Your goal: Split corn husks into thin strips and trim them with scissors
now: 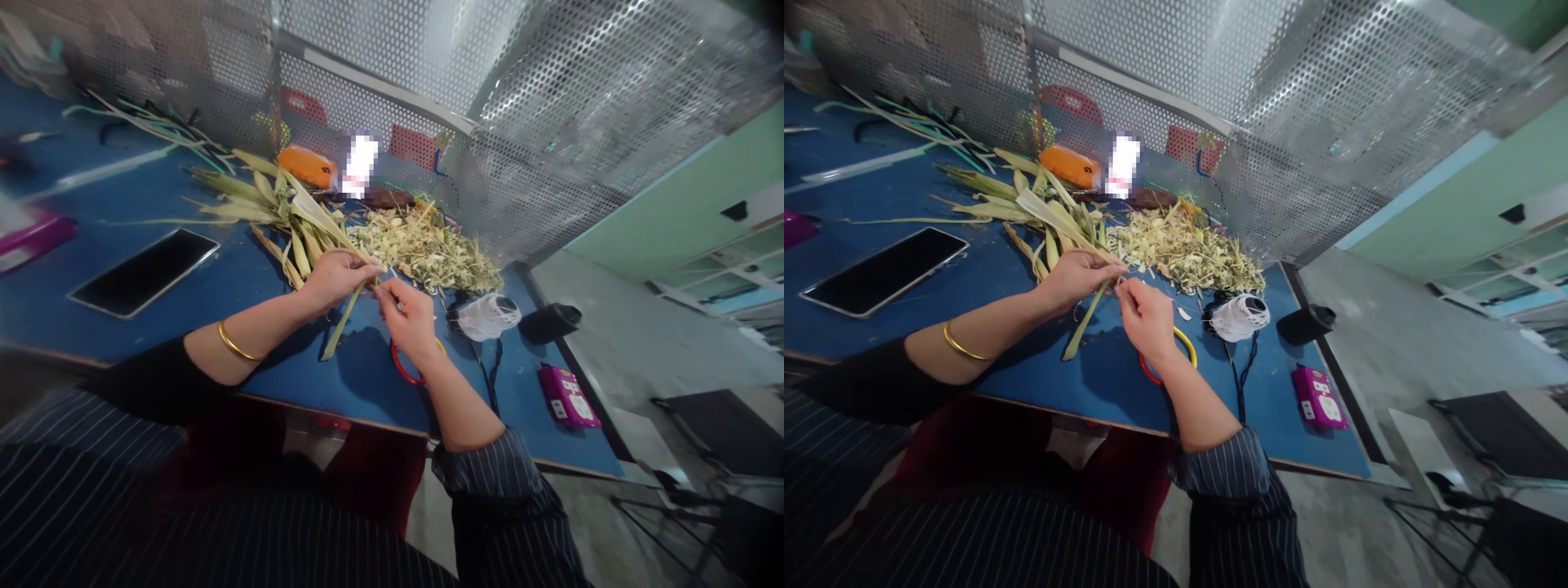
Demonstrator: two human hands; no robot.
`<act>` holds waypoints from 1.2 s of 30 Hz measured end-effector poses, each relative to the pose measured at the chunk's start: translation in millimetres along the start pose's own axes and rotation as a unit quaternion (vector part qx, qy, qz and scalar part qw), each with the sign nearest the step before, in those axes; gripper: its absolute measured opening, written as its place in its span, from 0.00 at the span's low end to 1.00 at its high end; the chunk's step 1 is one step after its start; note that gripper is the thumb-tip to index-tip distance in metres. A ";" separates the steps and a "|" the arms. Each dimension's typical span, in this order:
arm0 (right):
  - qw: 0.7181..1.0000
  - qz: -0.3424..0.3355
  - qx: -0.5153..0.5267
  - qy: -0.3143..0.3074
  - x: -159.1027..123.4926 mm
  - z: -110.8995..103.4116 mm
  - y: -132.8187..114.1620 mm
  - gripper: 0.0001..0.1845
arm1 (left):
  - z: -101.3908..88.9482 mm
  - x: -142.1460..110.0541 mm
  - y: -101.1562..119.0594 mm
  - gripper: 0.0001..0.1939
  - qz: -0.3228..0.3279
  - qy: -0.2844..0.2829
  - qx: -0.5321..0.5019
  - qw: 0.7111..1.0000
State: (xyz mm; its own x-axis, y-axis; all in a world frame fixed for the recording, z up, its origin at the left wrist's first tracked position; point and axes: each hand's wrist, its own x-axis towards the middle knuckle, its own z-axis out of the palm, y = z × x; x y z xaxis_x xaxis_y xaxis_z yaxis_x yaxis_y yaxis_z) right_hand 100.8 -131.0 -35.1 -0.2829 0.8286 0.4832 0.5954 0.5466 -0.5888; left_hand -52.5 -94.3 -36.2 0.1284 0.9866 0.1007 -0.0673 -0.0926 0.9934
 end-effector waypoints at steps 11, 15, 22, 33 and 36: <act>0.987 -0.008 -0.002 0.162 9.3 -18.2 4.5 0.09 | -5.7 -7.5 13.0 0.08 -0.068 -0.124 0.057 0.988; 0.996 0.018 0.082 0.027 14.6 -16.0 9.9 0.05 | -2.4 -14.6 15.2 0.08 -0.081 -0.217 0.113 0.966; 0.968 0.134 0.204 0.056 12.0 -4.0 12.2 0.09 | 0.7 -19.9 16.0 0.08 -0.118 -0.237 0.046 0.963; 0.990 0.003 0.084 0.115 7.9 1.7 11.1 0.11 | -1.2 -20.1 16.1 0.07 -0.132 -0.275 0.076 0.949; 0.990 -0.035 0.001 0.139 8.9 -8.8 8.6 0.09 | -0.5 -17.6 15.8 0.09 -0.134 -0.232 0.047 0.962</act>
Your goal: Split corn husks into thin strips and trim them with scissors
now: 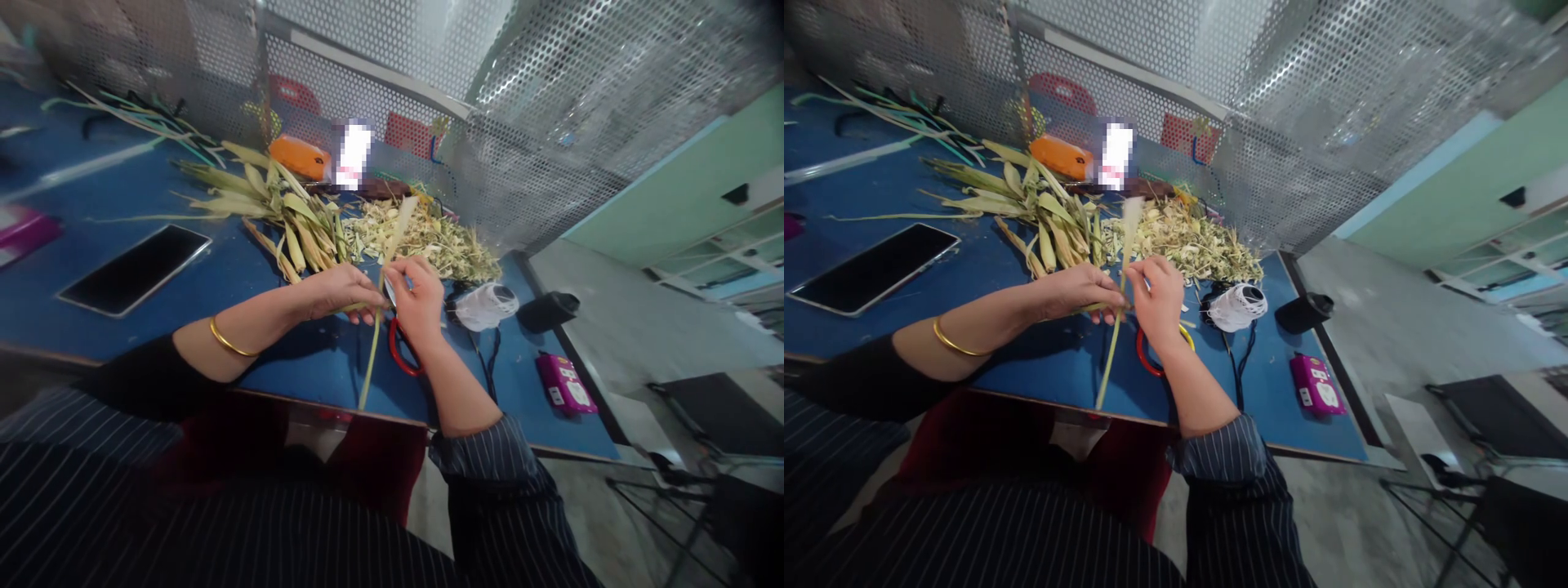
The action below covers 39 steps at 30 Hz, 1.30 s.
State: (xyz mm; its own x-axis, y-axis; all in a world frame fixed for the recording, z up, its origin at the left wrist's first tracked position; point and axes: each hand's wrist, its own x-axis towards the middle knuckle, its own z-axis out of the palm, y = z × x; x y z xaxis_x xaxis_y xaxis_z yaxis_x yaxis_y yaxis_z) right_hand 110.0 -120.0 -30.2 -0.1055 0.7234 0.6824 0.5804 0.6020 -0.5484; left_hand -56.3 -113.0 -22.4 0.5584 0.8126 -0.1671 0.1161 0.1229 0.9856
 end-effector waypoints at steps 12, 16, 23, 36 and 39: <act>0.915 0.310 0.253 -0.058 6.1 4.5 16.0 0.21 | -5.2 7.4 3.8 0.11 -0.005 0.127 -0.134 0.983; 0.898 0.317 0.303 -0.025 3.5 7.8 15.9 0.18 | 0.6 6.6 -0.8 0.08 0.009 0.107 -0.085 0.991; 0.933 0.277 0.225 0.035 2.6 9.8 15.3 0.13 | 2.1 10.5 -8.2 0.08 0.012 0.105 -0.076 0.991; 0.973 0.143 0.095 -0.155 -13.9 17.3 -8.4 0.16 | 4.9 14.6 -1.6 0.04 0.124 0.228 -0.228 0.938; 0.942 0.211 0.210 -0.158 -14.7 24.8 -2.8 0.16 | 8.9 14.0 -3.3 0.03 0.109 0.226 -0.204 0.946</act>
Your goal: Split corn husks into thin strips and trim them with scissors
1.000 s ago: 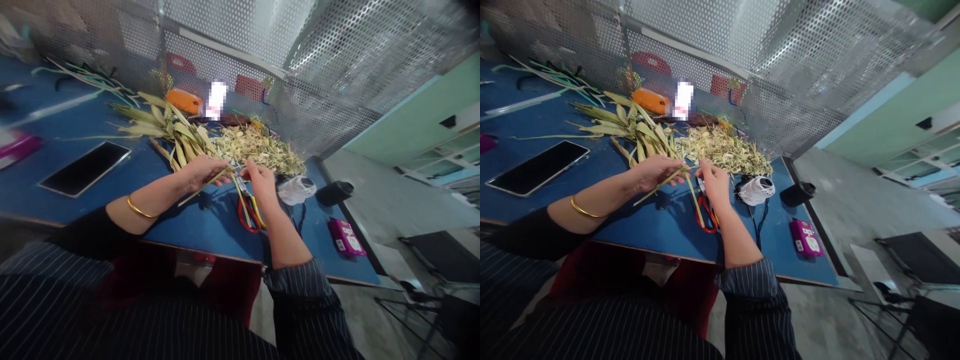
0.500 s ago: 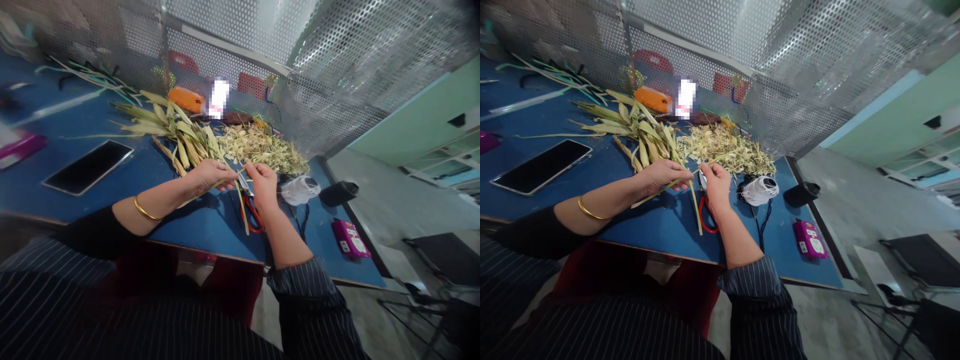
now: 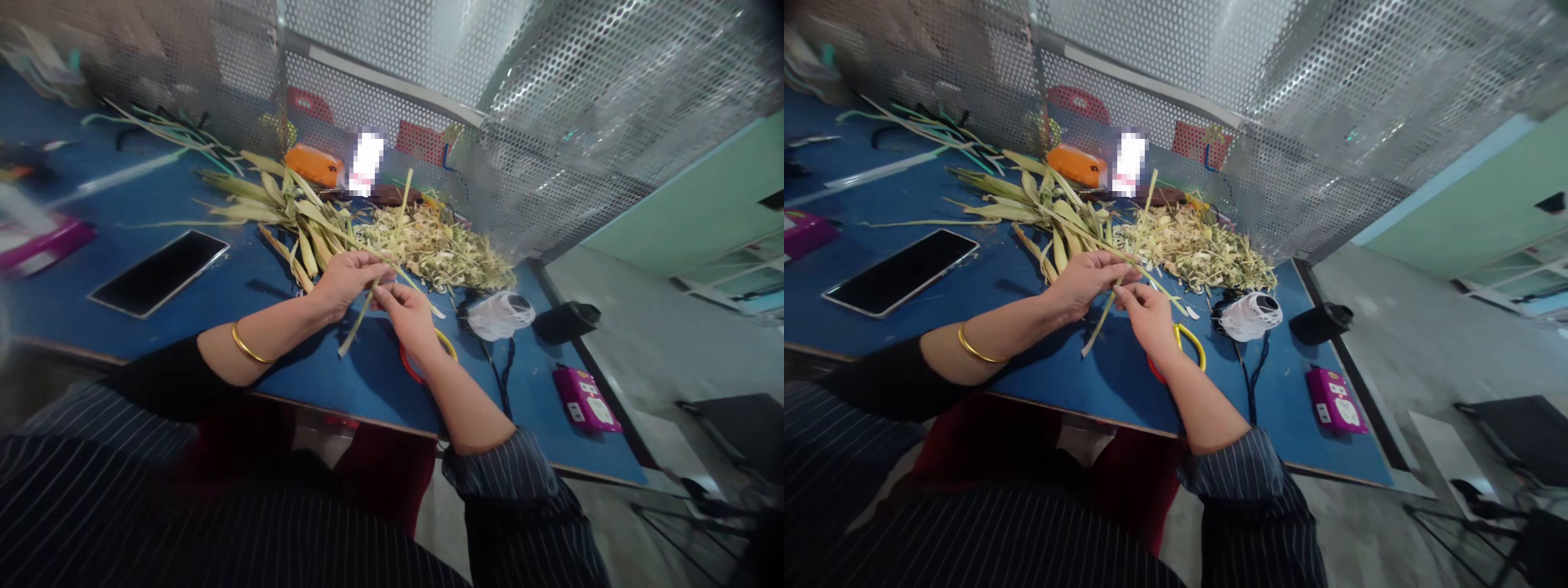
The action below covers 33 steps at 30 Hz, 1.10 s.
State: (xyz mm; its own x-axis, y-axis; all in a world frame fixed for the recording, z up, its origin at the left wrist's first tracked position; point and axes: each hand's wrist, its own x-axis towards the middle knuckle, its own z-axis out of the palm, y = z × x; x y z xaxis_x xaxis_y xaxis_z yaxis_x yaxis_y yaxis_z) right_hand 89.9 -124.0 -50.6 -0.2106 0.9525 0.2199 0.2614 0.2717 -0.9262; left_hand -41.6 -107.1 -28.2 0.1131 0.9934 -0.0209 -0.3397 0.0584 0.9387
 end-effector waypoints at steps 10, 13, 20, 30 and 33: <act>0.992 0.033 0.120 0.011 -0.5 4.7 -1.3 0.11 | -3.2 1.9 -4.3 0.09 -0.011 -0.006 -0.010 1.000; 0.994 0.023 0.103 0.025 -0.3 3.4 -1.3 0.12 | -3.6 2.0 -4.6 0.10 -0.002 -0.007 -0.014 1.000; 0.998 -0.013 0.053 0.013 -1.8 -1.3 -4.1 0.10 | -3.2 2.8 -5.8 0.11 0.028 0.012 -0.033 0.999; 0.997 -0.029 -0.045 0.053 -2.7 -7.7 -9.7 0.10 | -9.1 5.6 4.1 0.12 -0.024 -0.033 -0.036 0.999; 0.996 -0.029 -0.024 0.077 -0.1 -12.1 -10.7 0.10 | -10.3 5.6 9.1 0.12 -0.024 -0.053 -0.067 0.996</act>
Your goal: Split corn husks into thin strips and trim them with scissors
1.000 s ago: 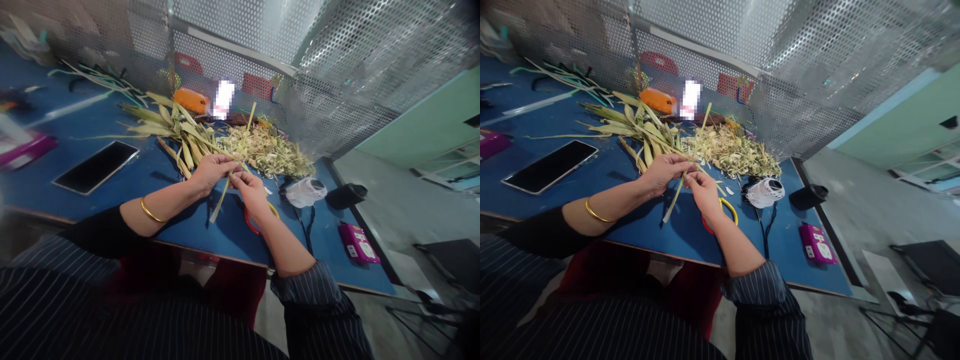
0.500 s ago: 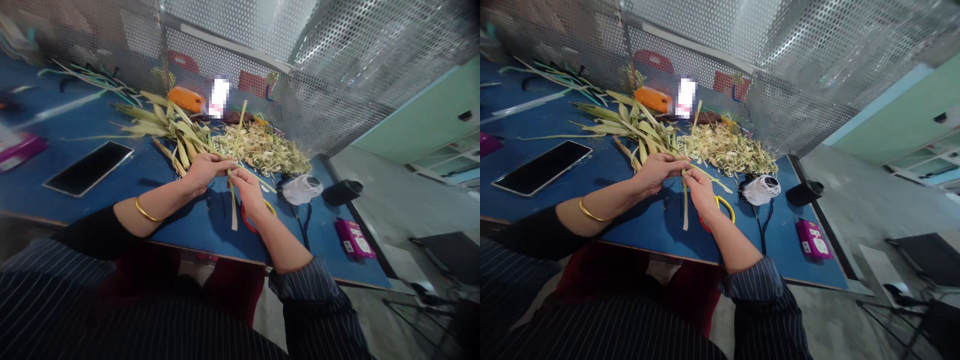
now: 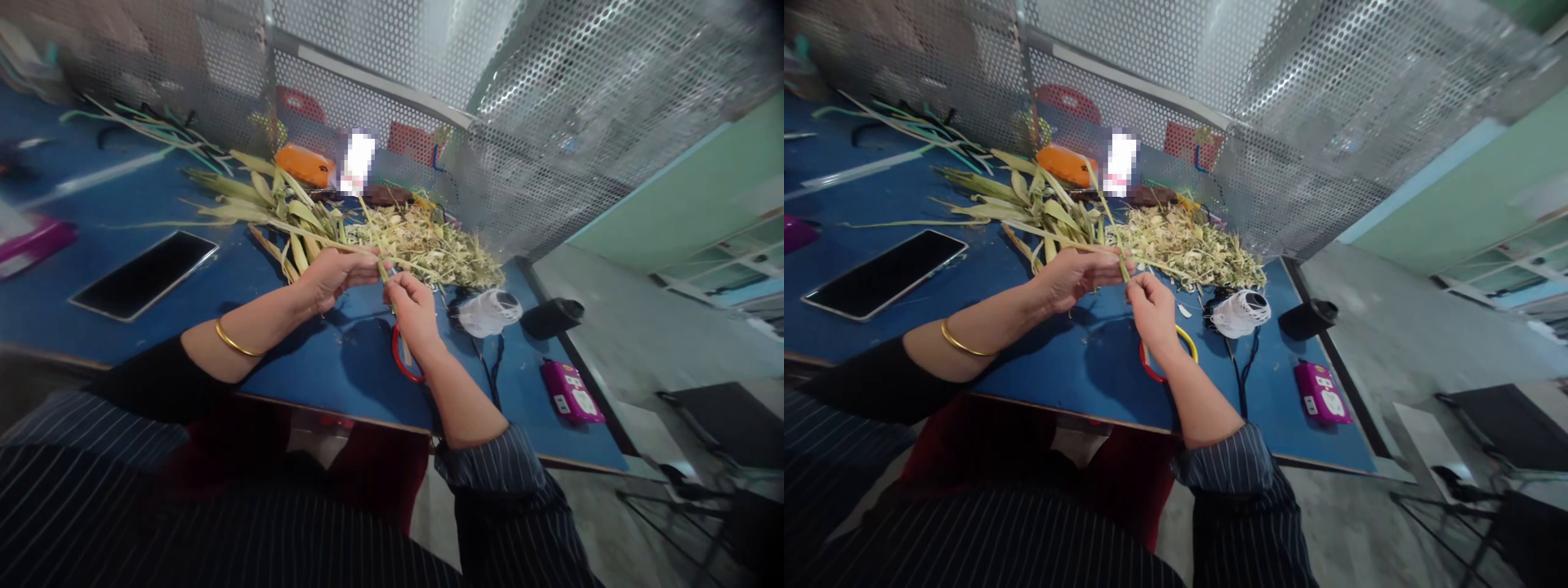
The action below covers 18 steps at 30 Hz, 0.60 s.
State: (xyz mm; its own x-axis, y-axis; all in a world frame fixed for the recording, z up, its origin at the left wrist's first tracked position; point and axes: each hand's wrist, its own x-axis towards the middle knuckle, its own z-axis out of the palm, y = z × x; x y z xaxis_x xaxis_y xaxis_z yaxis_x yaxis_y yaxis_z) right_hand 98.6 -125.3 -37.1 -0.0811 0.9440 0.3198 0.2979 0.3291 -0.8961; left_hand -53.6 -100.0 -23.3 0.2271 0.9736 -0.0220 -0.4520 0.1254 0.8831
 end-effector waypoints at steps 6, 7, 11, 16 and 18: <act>0.994 0.035 0.089 -0.055 -0.3 1.1 -0.7 0.11 | 0.9 0.2 -4.0 0.14 0.035 0.023 0.039 0.998; 0.993 0.042 0.098 -0.055 -0.3 1.6 -0.2 0.11 | 0.7 0.3 -4.9 0.13 0.034 0.023 0.032 0.999; 0.963 0.142 0.226 0.021 4.7 2.0 5.2 0.12 | 1.3 -1.6 -5.4 0.10 0.015 0.008 0.012 1.000; 0.930 0.135 0.327 0.098 12.0 0.9 11.3 0.14 | 3.9 -4.4 -7.1 0.10 -0.019 -0.009 0.024 1.000; 0.943 0.102 0.296 0.110 12.0 0.9 12.1 0.12 | 4.2 -4.0 -9.7 0.10 -0.016 -0.001 0.032 0.999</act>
State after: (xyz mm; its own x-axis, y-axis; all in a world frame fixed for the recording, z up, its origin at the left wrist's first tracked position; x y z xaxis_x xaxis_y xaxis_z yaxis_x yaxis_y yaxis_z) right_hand 100.3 -110.0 -44.3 0.1397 0.9829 0.1196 -0.3034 0.1575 -0.9398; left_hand -46.5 -105.9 -29.8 0.2416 0.9691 -0.0494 -0.3884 0.1432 0.9103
